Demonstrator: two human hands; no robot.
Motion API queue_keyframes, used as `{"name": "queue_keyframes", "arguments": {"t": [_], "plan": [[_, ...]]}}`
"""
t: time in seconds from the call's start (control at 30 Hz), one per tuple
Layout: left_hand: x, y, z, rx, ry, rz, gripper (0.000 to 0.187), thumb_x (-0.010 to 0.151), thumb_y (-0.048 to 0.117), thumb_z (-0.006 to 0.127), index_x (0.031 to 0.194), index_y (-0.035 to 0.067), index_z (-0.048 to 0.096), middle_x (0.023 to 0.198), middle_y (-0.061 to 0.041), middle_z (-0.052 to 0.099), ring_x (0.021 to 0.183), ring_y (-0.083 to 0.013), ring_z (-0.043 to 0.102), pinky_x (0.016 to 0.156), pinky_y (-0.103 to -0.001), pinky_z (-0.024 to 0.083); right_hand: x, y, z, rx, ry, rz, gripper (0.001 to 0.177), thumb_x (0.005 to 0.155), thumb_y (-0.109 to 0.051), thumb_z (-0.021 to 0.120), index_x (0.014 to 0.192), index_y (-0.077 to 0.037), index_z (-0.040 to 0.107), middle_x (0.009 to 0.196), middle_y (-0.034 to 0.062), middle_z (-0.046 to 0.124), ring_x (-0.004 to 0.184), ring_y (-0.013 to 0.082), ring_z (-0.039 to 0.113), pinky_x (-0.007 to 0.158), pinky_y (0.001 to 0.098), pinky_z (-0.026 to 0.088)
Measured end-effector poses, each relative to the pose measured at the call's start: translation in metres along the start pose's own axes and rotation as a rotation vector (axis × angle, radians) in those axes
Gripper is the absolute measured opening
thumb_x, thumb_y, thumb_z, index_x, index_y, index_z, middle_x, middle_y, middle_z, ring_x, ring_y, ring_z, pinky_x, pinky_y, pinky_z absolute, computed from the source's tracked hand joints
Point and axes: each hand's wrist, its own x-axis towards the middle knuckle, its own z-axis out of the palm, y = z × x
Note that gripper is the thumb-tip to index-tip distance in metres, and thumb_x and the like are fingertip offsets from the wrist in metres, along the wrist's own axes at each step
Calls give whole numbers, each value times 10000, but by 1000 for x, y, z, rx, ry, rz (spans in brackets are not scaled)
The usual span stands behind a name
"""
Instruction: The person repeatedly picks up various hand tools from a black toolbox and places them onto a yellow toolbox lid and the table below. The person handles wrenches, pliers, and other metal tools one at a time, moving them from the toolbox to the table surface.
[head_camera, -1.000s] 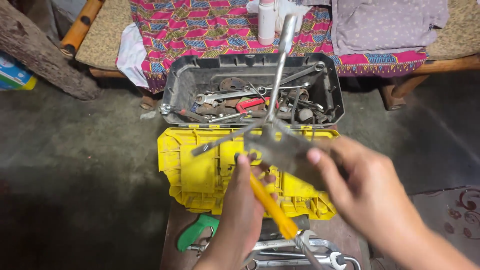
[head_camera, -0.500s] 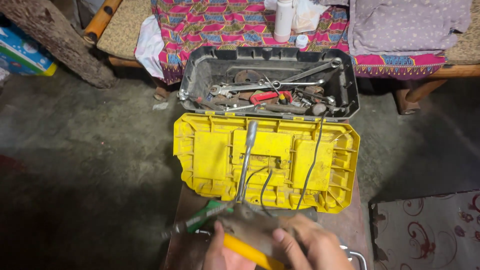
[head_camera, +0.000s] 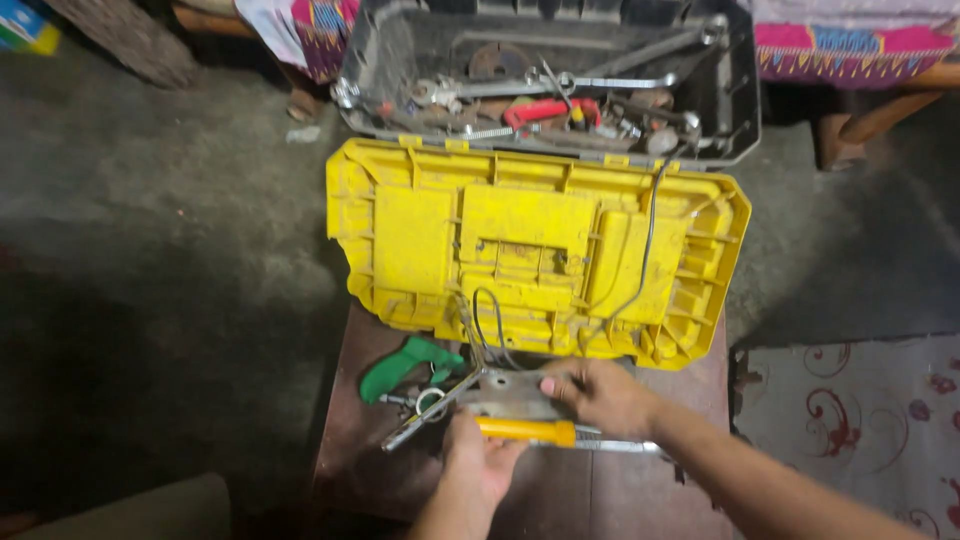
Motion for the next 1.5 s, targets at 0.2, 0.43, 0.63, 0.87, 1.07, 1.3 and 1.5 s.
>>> {"name": "queue_keyframes", "arguments": {"t": [0.2, 0.43, 0.63, 0.87, 1.07, 1.3, 1.5], "plan": [[4, 5, -2, 171, 61, -4, 518, 1065, 405, 317, 1400, 74, 536, 1420, -144, 599, 1307, -330, 577, 1138, -620, 388, 17, 22, -1, -45, -68, 91, 391, 981, -375, 557, 1220, -112, 720, 1066, 46, 789, 1008, 136, 701, 936, 317, 537], [21, -12, -24, 169, 161, -15, 390, 1057, 318, 436, 1321, 69, 580, 1274, -133, 644, 1185, -299, 638, 1061, -476, 542, 17, 33, 2, -362, 41, 104, 304, 972, -305, 588, 1214, -145, 679, 1106, 129, 736, 1098, 315, 685, 959, 431, 524], [39, -13, -53, 228, 128, -37, 352, 1018, 245, 542, 1280, 11, 564, 1222, -201, 631, 1133, -339, 654, 1013, -484, 565, 8, 42, 13, -555, 229, 139, 383, 917, -237, 619, 1294, -173, 623, 1221, 124, 654, 1202, 364, 565, 1029, 453, 464], [51, -18, -72, 323, 215, -115, 431, 960, 237, 630, 1336, 44, 547, 1258, -203, 578, 1169, -350, 610, 1085, -538, 525, 2, 53, 11, -566, 264, 215, 426, 891, -210, 638, 1311, -164, 588, 1268, 101, 625, 1239, 333, 542, 1048, 425, 455], [4, 1, -65, 366, -9, -248, 477, 914, 247, 656, 1333, 55, 537, 1257, -277, 593, 1203, -396, 605, 1099, -526, 469, -6, 13, -10, -552, 382, 230, 410, 902, -220, 656, 1295, -118, 598, 1228, 170, 629, 1137, 375, 616, 956, 466, 513], [-46, 60, 79, 816, -191, 0, 446, 887, 281, 664, 1287, 109, 568, 1190, -42, 596, 1163, -213, 573, 1006, -423, 478, 0, -60, -125, -369, 777, -49, 196, 878, -148, 634, 1020, -68, 742, 899, 144, 741, 687, 297, 735, 681, 421, 585], [-53, 93, 244, 1181, -311, 375, 454, 905, 266, 594, 1338, 136, 647, 1154, -34, 699, 1055, -154, 666, 885, -365, 540, 59, -50, -254, -615, 949, -193, 272, 893, -193, 687, 1125, -63, 745, 1051, 199, 684, 927, 352, 681, 844, 438, 557]]}}
